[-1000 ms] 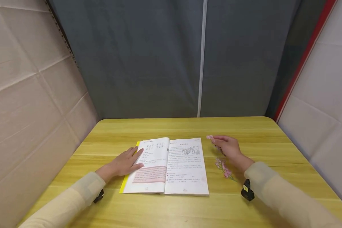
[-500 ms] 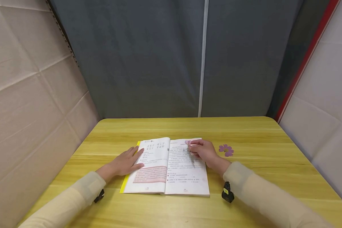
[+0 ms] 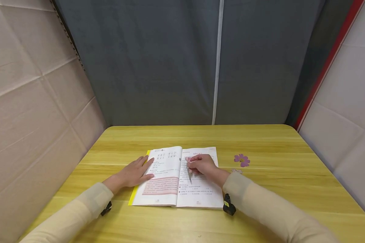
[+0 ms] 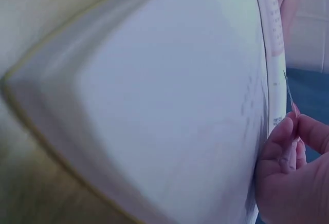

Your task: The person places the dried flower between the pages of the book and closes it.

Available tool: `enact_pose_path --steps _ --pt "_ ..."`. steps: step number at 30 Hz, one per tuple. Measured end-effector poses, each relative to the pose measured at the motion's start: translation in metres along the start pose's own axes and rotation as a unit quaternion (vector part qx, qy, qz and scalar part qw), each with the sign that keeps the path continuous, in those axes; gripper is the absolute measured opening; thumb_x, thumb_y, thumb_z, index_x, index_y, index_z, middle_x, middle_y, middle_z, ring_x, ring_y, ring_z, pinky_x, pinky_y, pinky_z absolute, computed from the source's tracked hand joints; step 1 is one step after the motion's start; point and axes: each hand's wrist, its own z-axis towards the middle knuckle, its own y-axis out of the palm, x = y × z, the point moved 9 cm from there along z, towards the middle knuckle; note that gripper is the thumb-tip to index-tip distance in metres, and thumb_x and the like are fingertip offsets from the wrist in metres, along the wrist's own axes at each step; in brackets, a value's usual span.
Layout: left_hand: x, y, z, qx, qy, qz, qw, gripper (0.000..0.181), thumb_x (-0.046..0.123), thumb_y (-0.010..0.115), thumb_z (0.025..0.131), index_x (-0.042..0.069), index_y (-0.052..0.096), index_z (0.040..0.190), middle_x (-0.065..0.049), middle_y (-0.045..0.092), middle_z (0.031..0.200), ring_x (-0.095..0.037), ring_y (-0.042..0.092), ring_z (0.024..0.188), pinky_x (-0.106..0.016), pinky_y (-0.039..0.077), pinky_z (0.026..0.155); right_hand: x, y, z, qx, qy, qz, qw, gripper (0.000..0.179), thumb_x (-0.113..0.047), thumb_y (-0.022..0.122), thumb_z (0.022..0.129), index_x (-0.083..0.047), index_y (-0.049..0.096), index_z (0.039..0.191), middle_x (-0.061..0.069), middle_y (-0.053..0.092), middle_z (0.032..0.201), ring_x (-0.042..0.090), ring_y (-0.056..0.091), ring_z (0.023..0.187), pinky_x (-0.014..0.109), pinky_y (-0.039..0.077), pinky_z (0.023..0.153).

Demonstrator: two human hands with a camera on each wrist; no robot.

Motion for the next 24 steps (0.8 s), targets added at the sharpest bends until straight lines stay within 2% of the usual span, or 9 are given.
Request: enact_pose_path --steps 10,24 --pt "0.002 -0.002 -0.001 -0.001 0.000 -0.003 1.0000 0.078 0.059 0.035 0.100 0.006 0.022 0.155 -0.026 0.020 0.155 -0.044 0.023 0.140 -0.055 0.026 0.109 0.007 0.018 0.004 0.012 0.002 -0.013 0.9998 0.018 -0.004 0.074 0.084 0.002 0.066 0.100 0.010 0.068 0.080 0.012 0.062 0.056 0.024 0.051 0.051" --pt "0.000 -0.001 0.000 -0.004 -0.002 -0.003 1.0000 0.078 0.059 0.035 0.100 0.006 0.021 0.155 -0.026 0.020 0.155 -0.044 0.022 0.141 -0.055 0.025 0.109 0.000 0.025 -0.002 0.043 -0.041 -0.052 0.9969 0.019 0.000 0.076 0.082 0.002 0.064 0.097 0.008 0.067 0.074 0.013 0.060 0.054 0.024 0.048 0.047"
